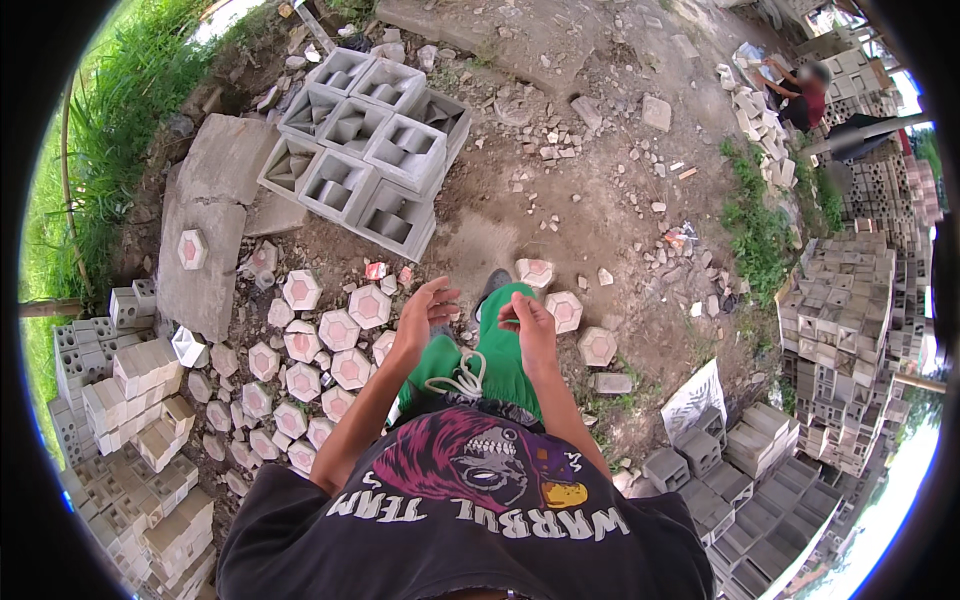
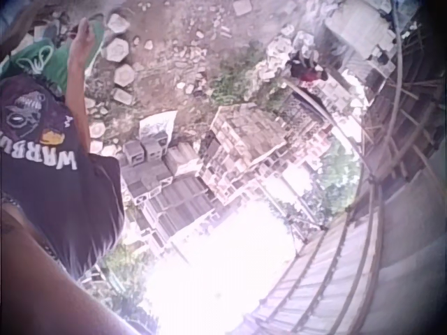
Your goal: The person repeatedly picks up hollow concrete blocks from a pile and stacks them onto a growing stack. The person walks between the source pile and the destination stack, handling one block at a time.
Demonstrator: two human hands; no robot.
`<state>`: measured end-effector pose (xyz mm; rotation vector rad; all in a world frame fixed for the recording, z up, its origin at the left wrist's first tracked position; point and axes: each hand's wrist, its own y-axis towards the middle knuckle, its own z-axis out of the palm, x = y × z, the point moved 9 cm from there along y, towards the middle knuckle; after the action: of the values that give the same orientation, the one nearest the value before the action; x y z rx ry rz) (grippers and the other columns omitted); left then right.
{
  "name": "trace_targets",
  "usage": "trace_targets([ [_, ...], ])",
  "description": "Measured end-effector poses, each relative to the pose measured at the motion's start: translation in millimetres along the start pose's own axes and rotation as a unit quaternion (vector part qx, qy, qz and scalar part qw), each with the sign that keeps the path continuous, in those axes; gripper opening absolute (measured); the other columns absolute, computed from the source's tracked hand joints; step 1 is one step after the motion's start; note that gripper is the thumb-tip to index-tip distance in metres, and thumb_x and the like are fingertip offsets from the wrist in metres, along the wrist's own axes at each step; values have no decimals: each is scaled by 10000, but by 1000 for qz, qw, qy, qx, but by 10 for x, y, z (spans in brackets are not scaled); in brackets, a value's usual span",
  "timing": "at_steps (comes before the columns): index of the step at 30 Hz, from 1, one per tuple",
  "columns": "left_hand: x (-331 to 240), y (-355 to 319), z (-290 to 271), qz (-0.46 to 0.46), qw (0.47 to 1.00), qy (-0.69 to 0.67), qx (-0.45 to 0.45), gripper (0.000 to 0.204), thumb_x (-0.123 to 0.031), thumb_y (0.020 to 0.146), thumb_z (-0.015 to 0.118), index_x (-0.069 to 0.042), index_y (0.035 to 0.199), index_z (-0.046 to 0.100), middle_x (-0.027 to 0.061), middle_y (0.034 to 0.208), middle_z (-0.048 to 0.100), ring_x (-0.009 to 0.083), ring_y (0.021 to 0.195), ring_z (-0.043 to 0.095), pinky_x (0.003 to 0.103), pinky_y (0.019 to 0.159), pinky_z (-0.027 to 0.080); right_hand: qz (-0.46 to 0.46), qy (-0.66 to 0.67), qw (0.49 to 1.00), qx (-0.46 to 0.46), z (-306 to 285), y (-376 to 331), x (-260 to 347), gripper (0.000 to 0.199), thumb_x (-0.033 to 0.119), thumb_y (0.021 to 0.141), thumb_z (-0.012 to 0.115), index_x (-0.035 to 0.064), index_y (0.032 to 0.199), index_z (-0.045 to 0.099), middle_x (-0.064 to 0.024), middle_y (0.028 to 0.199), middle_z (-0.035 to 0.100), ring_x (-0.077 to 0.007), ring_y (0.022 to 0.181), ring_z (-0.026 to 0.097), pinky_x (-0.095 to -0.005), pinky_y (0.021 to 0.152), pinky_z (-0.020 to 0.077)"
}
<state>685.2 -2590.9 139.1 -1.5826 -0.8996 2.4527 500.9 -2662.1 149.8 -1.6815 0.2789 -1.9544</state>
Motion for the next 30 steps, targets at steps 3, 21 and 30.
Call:
trace_targets([
  [3, -43, 430, 90, 1, 1000, -9, -1, 443, -287, 1002, 315, 9, 1295, 466, 123, 1086, 629, 184, 929, 603, 331, 837, 451, 3, -1, 1000, 15, -33, 522, 106, 341, 329, 942, 553, 63, 729, 576, -25, 739, 609, -94, 700, 574, -243, 636, 477],
  [21, -1063, 2473, 676, 89, 954, 7, -286, 563, -477, 948, 477, -101, 531, 445, -53, 441, 345, 46, 348, 276, 234, 339, 191, 21, -35, 985, 168, -31, 3440, 1435, 140, 208, 923, 571, 72, 894, 580, -23, 801, 615, -98, 716, 593, -246, 655, 502],
  [30, -1283, 3422, 948, 53, 974, 18, -220, 495, -442, 957, 481, -67, 637, 532, -63, 480, 345, 38, 418, 278, 221, 409, 227, 51, -9, 990, 130, -95, 4028, 1533, 135, 147, 904, 582, 42, 987, 572, -25, 824, 619, -93, 724, 591, -238, 643, 494],
])
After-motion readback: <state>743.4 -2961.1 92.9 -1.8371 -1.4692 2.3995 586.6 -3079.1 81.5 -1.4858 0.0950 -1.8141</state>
